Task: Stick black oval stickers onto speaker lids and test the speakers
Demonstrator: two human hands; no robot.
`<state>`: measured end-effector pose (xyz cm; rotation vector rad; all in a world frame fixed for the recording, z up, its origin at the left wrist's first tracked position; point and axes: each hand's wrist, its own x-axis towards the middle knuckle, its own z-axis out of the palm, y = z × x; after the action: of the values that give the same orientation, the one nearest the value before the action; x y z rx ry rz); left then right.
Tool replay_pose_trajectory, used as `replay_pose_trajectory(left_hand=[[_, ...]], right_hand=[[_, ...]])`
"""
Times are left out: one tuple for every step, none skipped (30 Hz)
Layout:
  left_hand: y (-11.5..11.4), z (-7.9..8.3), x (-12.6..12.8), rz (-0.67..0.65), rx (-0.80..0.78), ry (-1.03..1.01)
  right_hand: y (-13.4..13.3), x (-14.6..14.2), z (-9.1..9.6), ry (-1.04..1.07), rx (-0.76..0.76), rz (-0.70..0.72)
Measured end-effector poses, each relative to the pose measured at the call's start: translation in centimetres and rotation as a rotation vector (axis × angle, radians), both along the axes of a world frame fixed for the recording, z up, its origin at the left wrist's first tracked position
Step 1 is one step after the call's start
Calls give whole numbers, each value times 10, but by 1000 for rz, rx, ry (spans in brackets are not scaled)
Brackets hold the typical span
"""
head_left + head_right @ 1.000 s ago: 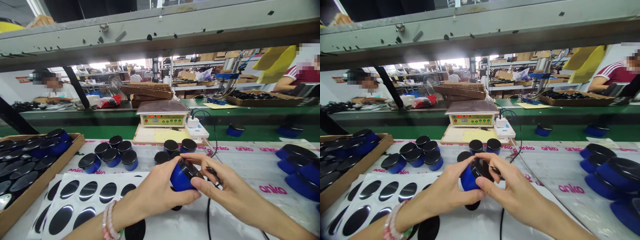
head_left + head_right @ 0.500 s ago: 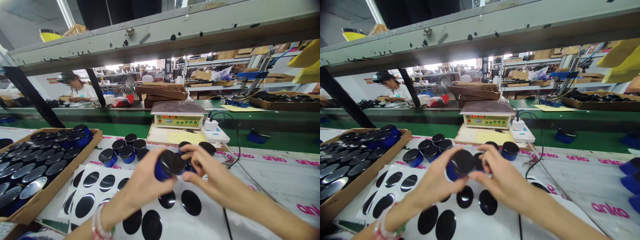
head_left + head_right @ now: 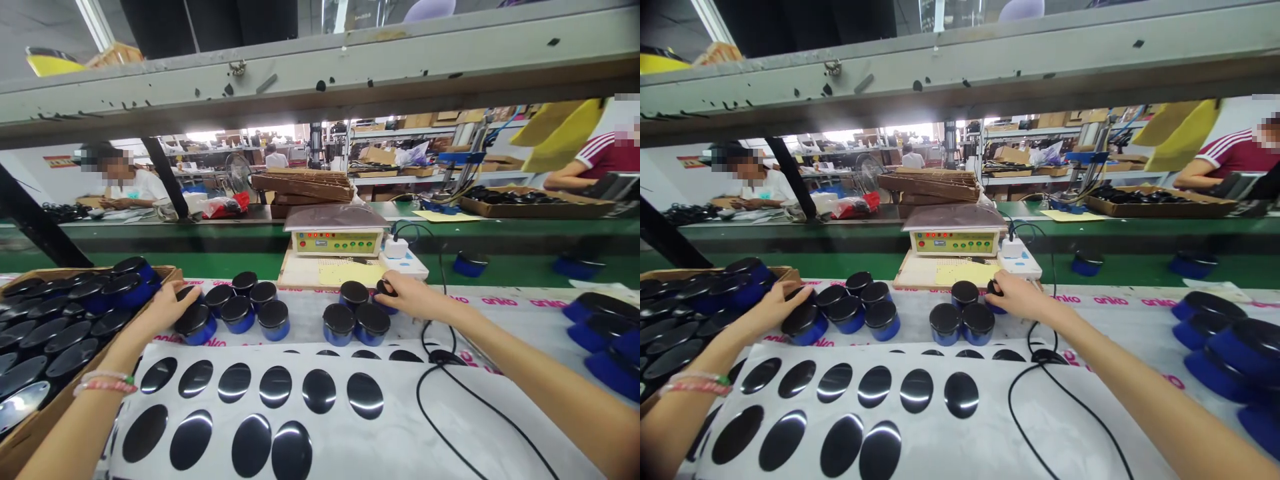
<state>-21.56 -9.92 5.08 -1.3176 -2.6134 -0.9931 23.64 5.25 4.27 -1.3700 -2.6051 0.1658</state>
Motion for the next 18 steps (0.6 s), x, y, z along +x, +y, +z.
replay_pose_trajectory(left_hand=[[-1, 5, 8, -14, 24, 44], [-1, 11, 18, -52, 50, 85], [-1, 18, 31, -114, 74, 121], [0, 24, 46, -198, 92, 150], [1, 29, 63, -299, 101, 168], [4, 32, 82, -402, 99, 177], [7, 33, 102, -508, 85, 176], [10, 32, 123, -612, 64, 166], [14, 28, 144, -715, 34, 148], [19, 23, 163, -815, 4, 125], [23, 17, 181, -901, -25, 99], [28, 9, 197, -966, -51, 72], [33, 2, 210, -1013, -73, 45], [38, -4, 220, -1045, -92, 18], [42, -9, 227, -1067, -107, -7], [46, -14, 232, -1082, -119, -31], [48, -17, 234, -1091, -126, -54], [49, -19, 235, -1092, -127, -77]], right_hand=[[-1, -1, 3, 0, 15, -19], [-3, 0, 8, 5, 36, -42], [-5, 0, 12, 13, 60, -67], [-6, 1, 17, 19, 83, -88], [-7, 2, 20, 19, 99, -101], [-8, 3, 23, 11, 104, -106], [-8, 4, 23, -7, 100, -103], [-9, 5, 22, -30, 89, -92], [-10, 6, 20, -56, 76, -80], [-11, 7, 18, -81, 67, -70], [-14, 8, 15, -100, 67, -63], [-18, 8, 14, -112, 78, -55], [-24, 8, 13, -115, 99, -45], [-31, 6, 13, -111, 124, -29], [-39, 3, 14, -102, 146, -6], [-48, -1, 15, -92, 161, 27], [-56, -5, 16, -84, 166, 65], [-63, -10, 16, -77, 163, 103]])
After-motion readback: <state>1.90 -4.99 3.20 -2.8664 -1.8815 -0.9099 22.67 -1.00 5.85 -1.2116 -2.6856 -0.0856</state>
